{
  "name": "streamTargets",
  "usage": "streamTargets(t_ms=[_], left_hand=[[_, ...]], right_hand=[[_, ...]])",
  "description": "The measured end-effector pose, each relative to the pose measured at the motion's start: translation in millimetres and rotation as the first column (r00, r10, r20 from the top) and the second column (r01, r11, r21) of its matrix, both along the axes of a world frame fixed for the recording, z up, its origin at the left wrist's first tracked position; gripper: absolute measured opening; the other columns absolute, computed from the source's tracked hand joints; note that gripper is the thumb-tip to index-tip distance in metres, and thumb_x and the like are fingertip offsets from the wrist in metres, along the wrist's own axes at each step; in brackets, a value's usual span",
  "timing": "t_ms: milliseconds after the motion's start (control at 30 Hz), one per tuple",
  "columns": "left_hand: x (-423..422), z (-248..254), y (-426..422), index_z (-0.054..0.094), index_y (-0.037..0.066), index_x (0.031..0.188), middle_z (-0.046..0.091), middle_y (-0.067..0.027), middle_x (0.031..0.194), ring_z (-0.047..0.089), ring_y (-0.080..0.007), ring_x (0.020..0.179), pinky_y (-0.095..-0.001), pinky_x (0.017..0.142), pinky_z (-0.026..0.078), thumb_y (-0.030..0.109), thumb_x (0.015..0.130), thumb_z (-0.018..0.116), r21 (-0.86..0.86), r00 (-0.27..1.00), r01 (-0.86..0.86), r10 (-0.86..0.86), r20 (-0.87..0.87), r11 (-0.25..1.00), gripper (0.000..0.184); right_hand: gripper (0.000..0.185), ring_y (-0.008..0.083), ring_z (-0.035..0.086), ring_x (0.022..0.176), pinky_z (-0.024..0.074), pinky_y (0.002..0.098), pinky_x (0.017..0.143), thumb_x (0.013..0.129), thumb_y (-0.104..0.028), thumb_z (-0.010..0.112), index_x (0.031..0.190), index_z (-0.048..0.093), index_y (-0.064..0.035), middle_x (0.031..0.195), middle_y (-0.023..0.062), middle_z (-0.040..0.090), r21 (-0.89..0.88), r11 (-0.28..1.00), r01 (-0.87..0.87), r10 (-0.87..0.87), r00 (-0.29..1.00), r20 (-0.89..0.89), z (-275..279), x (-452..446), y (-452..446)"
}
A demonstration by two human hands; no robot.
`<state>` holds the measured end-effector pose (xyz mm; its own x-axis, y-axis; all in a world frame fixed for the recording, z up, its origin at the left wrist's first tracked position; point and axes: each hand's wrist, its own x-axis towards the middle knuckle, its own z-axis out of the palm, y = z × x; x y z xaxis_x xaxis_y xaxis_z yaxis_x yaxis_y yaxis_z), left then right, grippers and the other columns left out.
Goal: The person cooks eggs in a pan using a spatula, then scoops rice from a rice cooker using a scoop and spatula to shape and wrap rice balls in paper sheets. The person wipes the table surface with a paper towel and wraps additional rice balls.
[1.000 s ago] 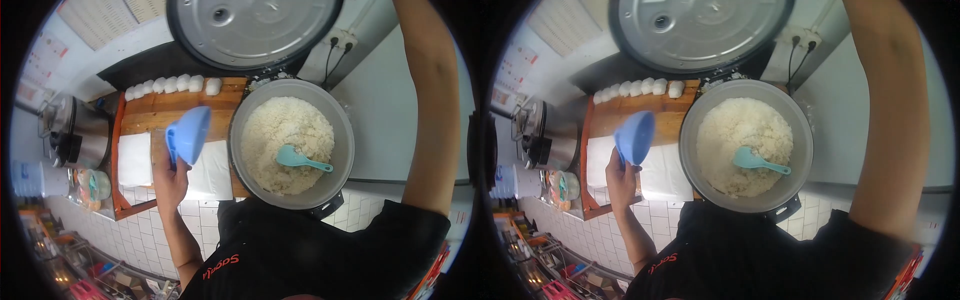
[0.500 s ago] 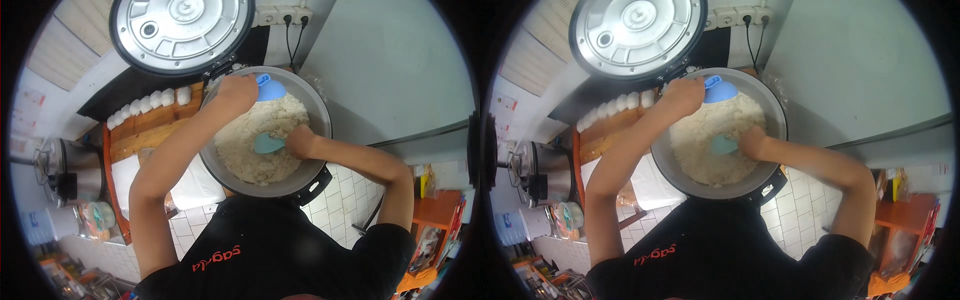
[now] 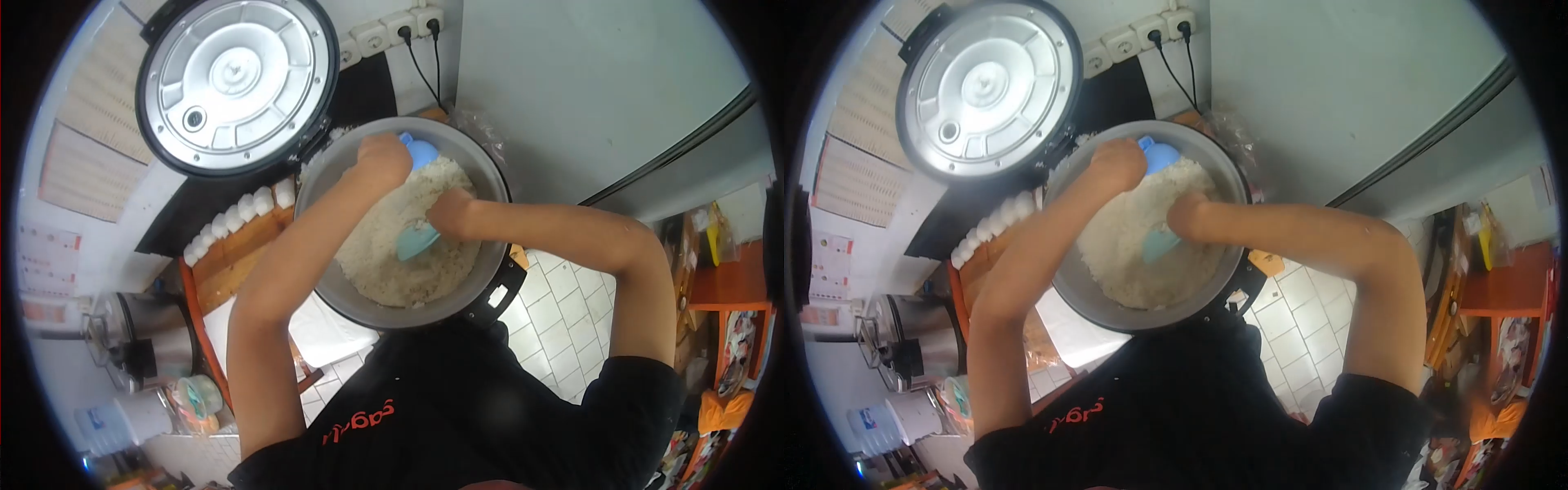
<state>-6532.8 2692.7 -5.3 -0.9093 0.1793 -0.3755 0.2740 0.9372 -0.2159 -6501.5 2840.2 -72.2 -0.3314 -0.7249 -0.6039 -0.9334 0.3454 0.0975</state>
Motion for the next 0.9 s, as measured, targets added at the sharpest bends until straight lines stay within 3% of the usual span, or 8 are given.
streamTargets(t_ms=[200,300,433,533,600,667,767,900], left_hand=[[-23,-35,-12,0.075,-0.001,0.087,0.07,-0.0224,0.094,0.07,-0.0331,0.091,-0.044,0.074,0.055,-0.002,0.066,0.069,-0.032,0.979,-0.053,0.058,0.197,0.998,0.022],[-22,-39,-10,0.075,-0.001,0.086,0.07,-0.0231,0.092,0.07,-0.0339,0.089,-0.0432,0.073,0.056,-0.004,0.061,0.07,0.019,0.97,-0.126,0.12,0.21,0.992,0.025],[-17,-40,-1,0.075,-0.002,0.086,0.07,-0.0235,0.092,0.07,-0.0351,0.088,-0.044,0.072,0.056,-0.003,0.061,0.069,0.018,0.985,-0.015,0.012,0.174,1.0,0.025],[-10,-27,11,0.075,-0.002,0.085,0.07,-0.0236,0.091,0.07,-0.036,0.087,-0.0443,0.073,0.055,-0.002,0.062,0.068,0.021,0.983,0.022,-0.026,0.181,1.0,0.024],[-13,-26,18,0.074,-0.002,0.084,0.07,-0.0235,0.091,0.07,-0.0365,0.086,-0.0441,0.073,0.055,-0.001,0.062,0.068,0.036,0.98,0.085,-0.09,0.175,0.996,0.023],[-20,-42,20,0.074,-0.002,0.083,0.07,-0.0238,0.091,0.07,-0.0364,0.084,-0.0442,0.072,0.055,0.0,0.064,0.067,0.037,0.966,0.112,-0.118,0.231,0.993,0.02],[-17,-52,27,0.074,0.001,0.089,0.071,-0.0208,0.094,0.069,-0.0348,0.09,-0.0432,0.076,0.055,0.003,0.071,0.064,0.022,0.938,0.161,-0.16,0.306,0.987,0.021],[7,-29,41,0.075,0.003,0.088,0.071,-0.02,0.094,0.069,-0.0346,0.09,-0.0432,0.075,0.055,0.006,0.074,0.061,0.24,0.946,0.108,-0.174,0.275,0.965,0.02]], right_hand=[[0.03,0.0296,0.071,0.091,0.0553,0.0412,0.076,0.076,-0.014,0.07,0.105,0.068,-0.0057,0.093,0.0129,0.072,-0.052,0.998,-0.032,0.035,0.997,0.064,-7,4,8],[0.024,0.0299,0.07,0.09,0.0551,0.0415,0.075,0.075,-0.015,0.071,0.097,0.071,-0.0057,0.091,0.012,0.072,-0.078,0.997,-0.019,0.024,0.998,0.063,-19,4,3],[0.015,0.0297,0.069,0.089,0.0549,0.0412,0.072,0.075,-0.016,0.07,0.085,0.074,-0.006,0.088,0.0123,0.071,-0.125,0.981,-0.151,0.151,0.989,-0.008,-14,13,4],[0.018,0.0296,0.067,0.088,0.0546,0.0409,0.069,0.077,-0.017,0.068,0.089,0.073,-0.0044,0.092,0.013,0.07,0.033,0.975,-0.221,0.22,0.975,0.042,42,27,4],[0.018,0.0273,0.066,0.087,0.0538,0.0419,0.068,0.077,-0.016,0.067,0.089,0.071,-0.0027,0.094,0.0113,0.067,-0.192,0.981,0.013,-0.009,1.0,0.019,58,49,35],[0.02,0.0266,0.066,0.084,0.0534,0.0404,0.068,0.078,-0.017,0.066,0.089,0.067,-0.0006,0.094,0.0116,0.064,-0.289,0.956,0.041,-0.002,0.991,0.134,110,56,72],[0.017,0.028,0.066,0.08,0.0527,0.0378,0.065,0.077,-0.014,0.067,0.088,0.066,-0.0023,0.09,0.0123,0.064,-0.513,0.806,0.294,-0.218,0.954,0.203,170,69,132],[0.021,0.0242,0.065,0.077,0.0511,0.0337,0.068,0.08,-0.009,0.069,0.101,0.068,-0.0056,0.086,0.0095,0.064,-0.774,0.29,0.562,-0.363,0.813,0.455,169,70,186]])
